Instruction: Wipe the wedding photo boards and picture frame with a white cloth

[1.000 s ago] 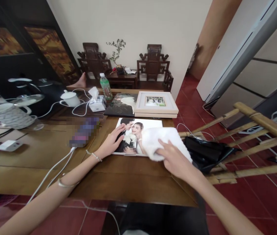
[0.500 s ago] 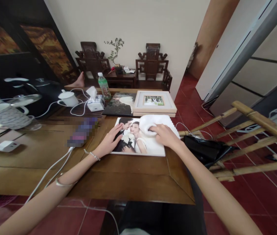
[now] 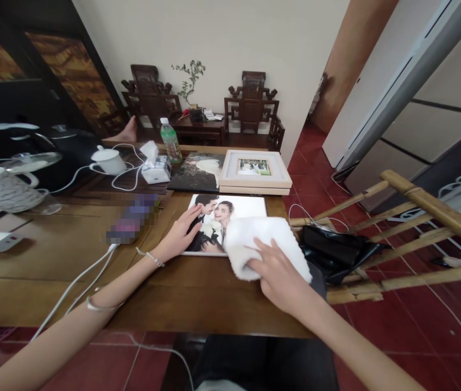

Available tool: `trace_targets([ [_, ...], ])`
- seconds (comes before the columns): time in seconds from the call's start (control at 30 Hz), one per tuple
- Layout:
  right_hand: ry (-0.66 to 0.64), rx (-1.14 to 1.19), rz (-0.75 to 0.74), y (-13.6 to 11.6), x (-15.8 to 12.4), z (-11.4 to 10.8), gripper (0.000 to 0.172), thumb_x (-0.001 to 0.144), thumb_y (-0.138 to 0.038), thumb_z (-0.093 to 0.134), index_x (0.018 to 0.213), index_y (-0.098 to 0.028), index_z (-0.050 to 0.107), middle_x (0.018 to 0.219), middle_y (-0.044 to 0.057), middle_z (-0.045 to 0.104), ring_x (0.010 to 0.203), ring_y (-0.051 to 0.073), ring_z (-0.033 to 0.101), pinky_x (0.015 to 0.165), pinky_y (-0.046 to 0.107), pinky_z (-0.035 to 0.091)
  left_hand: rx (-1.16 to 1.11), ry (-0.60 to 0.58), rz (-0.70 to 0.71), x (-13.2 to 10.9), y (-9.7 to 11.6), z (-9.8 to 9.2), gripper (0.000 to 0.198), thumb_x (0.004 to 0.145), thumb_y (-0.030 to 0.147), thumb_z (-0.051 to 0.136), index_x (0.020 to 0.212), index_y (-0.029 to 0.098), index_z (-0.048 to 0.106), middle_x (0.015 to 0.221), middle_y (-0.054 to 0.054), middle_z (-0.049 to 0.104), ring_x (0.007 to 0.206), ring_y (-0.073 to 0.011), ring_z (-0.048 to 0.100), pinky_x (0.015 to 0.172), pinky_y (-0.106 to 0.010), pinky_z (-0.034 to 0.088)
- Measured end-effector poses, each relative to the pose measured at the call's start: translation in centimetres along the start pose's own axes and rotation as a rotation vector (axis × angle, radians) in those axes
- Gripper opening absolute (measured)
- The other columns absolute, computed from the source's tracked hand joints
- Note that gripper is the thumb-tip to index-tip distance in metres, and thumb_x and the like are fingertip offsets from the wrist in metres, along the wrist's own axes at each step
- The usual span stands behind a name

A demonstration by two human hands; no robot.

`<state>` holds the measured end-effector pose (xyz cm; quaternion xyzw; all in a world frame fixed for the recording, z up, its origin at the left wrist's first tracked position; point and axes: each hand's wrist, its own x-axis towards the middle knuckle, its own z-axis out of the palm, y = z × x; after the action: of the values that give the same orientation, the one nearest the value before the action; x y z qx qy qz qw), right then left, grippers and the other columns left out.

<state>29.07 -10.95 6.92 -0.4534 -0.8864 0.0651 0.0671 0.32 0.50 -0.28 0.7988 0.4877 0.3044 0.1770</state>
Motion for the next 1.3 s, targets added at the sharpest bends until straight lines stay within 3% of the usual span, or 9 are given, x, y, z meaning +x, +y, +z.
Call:
trace_targets([
  [0.13,-0.029,0.002,-0.010,-0.3,-0.7,-0.8,0.061,0.061,0.006,0.037,0.109,-0.018,0.068,0.131,0.016,0.061,0.135,0.028,0.044,0.109,0.053,0.036,0.000,0.005,0.017,-0.1,-0.1,-0.1,0.050,0.096,0.036,0.038,0.142,0.016,0.041,0.152,-0.014,0.038,0.143,-0.0258,0.030,0.116,-0.052,0.026],
  [0.33,-0.016,-0.009,0.073,3.3,6.0,-2.8,0.058,0.065,0.002,0.038,0.110,-0.017,0.068,0.106,0.012,0.071,0.099,0.026,0.066,0.086,0.038,0.050,-0.009,-0.016,0.018,-0.1,-0.1,-0.2,0.050,0.097,0.036,0.037,0.144,0.019,0.039,0.153,-0.013,0.035,0.144,-0.0249,0.027,0.116,-0.052,0.024],
  [0.5,0.010,0.084,0.027,7.3,11.2,-4.3,0.057,0.067,0.001,0.038,0.112,-0.017,0.068,0.112,0.008,0.071,0.102,0.024,0.064,0.085,0.031,0.047,-0.020,-0.030,0.011,-0.1,-0.1,-0.3,0.051,0.097,0.037,0.037,0.144,0.018,0.039,0.154,-0.013,0.035,0.145,-0.0253,0.026,0.117,-0.052,0.023],
  [0.63,0.013,0.107,0.045,8.8,12.9,-4.6,0.055,0.069,0.000,0.038,0.112,-0.016,0.068,0.119,0.009,0.069,0.107,0.026,0.062,0.088,0.033,0.045,-0.022,-0.038,0.003,-0.1,0.0,-0.4,0.051,0.097,0.036,0.037,0.144,0.016,0.039,0.154,-0.013,0.034,0.145,-0.0250,0.026,0.118,-0.051,0.022],
  [0.77,0.032,0.121,0.038,7.7,10.9,-3.9,0.057,0.068,0.001,0.037,0.113,-0.015,0.067,0.117,0.009,0.069,0.107,0.024,0.062,0.089,0.032,0.045,-0.024,-0.022,0.008,-0.1,0.0,-0.3,0.052,0.097,0.036,0.037,0.144,0.014,0.039,0.154,-0.014,0.034,0.145,-0.0252,0.026,0.117,-0.051,0.023],
  [0.93,-0.033,0.054,0.084,3.1,4.4,-3.0,0.058,0.062,0.001,0.038,0.106,-0.019,0.069,0.095,0.008,0.072,0.092,0.025,0.065,0.080,0.033,0.048,-0.021,0.002,0.014,-0.2,0.0,-0.1,0.050,0.097,0.037,0.037,0.143,0.018,0.040,0.153,-0.013,0.036,0.145,-0.0249,0.026,0.117,-0.051,0.023],
  [1.07,-0.081,0.093,0.033,-0.1,0.0,-2.8,0.058,0.065,0.003,0.038,0.107,-0.023,0.069,0.113,0.009,0.068,0.114,0.025,0.059,0.095,0.036,0.045,-0.008,-0.001,0.020,-0.1,-0.1,-0.1,0.051,0.097,0.037,0.038,0.143,0.016,0.040,0.153,-0.014,0.037,0.144,-0.0255,0.027,0.116,-0.052,0.024],
  [1.17,-0.113,0.115,-0.006,-0.9,-0.8,-2.9,0.059,0.064,0.003,0.038,0.107,-0.024,0.068,0.118,0.007,0.066,0.120,0.024,0.055,0.101,0.037,0.041,-0.014,-0.001,0.028,-0.1,-0.1,-0.1,0.050,0.097,0.036,0.038,0.143,0.017,0.040,0.153,-0.013,0.036,0.144,-0.0256,0.027,0.116,-0.052,0.024],
  [1.3,-0.096,0.079,0.024,0.5,1.7,-3.2,0.056,0.065,0.001,0.039,0.105,-0.023,0.069,0.097,0.007,0.069,0.094,0.023,0.063,0.081,0.033,0.048,-0.013,-0.022,0.022,-0.1,-0.1,-0.2,0.051,0.097,0.037,0.037,0.144,0.017,0.038,0.154,-0.014,0.035,0.145,-0.0258,0.026,0.117,-0.052,0.023],
])
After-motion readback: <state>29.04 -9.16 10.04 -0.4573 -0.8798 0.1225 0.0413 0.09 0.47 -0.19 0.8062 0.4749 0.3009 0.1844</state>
